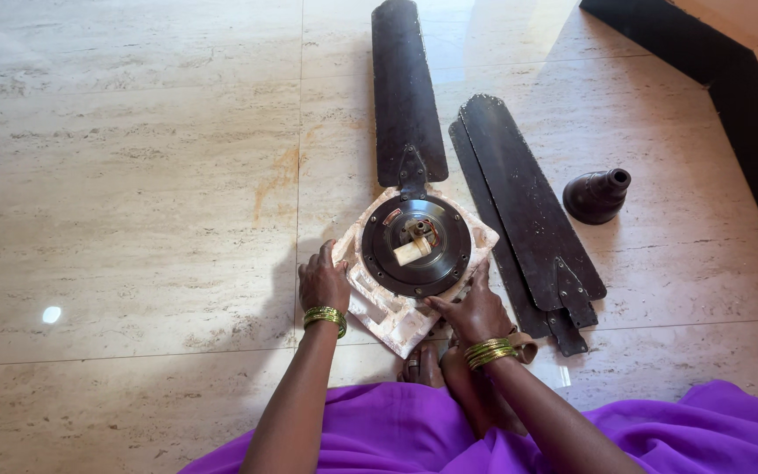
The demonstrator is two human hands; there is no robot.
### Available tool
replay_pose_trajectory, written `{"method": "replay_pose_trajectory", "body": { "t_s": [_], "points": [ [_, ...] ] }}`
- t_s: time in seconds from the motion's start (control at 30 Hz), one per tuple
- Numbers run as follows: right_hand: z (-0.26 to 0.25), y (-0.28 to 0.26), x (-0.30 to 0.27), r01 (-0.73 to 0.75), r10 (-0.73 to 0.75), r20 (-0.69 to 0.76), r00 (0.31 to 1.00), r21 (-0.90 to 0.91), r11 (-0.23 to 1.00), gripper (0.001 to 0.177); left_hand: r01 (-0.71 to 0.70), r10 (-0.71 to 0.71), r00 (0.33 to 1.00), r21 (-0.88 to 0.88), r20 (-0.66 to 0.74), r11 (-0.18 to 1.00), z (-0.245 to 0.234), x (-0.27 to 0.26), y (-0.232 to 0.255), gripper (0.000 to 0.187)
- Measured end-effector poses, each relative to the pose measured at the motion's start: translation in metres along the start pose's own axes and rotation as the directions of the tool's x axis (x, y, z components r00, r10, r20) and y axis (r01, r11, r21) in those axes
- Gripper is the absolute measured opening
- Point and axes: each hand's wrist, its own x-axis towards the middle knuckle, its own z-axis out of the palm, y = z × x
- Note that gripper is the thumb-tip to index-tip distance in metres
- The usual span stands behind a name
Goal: The person sits on the floor and attaches a fan blade to the fan motor hub using a screwdriver. They tighten the screw to secure the blade, then wipe the blade surface with a cloth.
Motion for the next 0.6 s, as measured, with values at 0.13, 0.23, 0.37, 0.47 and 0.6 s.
{"method": "replay_pose_trajectory", "body": {
  "t_s": [0.13,0.23,0.37,0.47,0.6],
  "points": [
    [0.001,-0.004,0.004,0.042,-0.042,0.037,0.998,0.008,0.999,0.147,-0.024,0.023,0.999,-0.034,-0.036,0.999,0.012,0.001,-0.010,0.048],
    [0.007,-0.002,0.011,0.068,-0.068,-0.011,0.998,0.071,0.995,0.147,-0.084,0.070,0.990,-0.106,-0.126,0.991,0.025,0.006,-0.011,0.046],
    [0.018,0.007,0.018,0.120,-0.115,-0.080,0.990,0.062,0.991,0.148,-0.112,0.076,0.972,-0.152,-0.223,0.982,0.033,0.006,-0.016,0.044],
    [0.018,0.007,0.029,0.191,-0.173,-0.165,0.971,0.102,0.976,0.143,-0.050,0.009,0.969,-0.161,-0.247,0.986,0.038,0.005,-0.010,0.043],
    [-0.001,0.001,0.051,0.285,-0.276,-0.105,0.956,0.089,0.954,0.141,0.006,-0.059,0.951,-0.172,-0.303,0.985,0.041,0.007,0.005,0.042]
  ]
}}
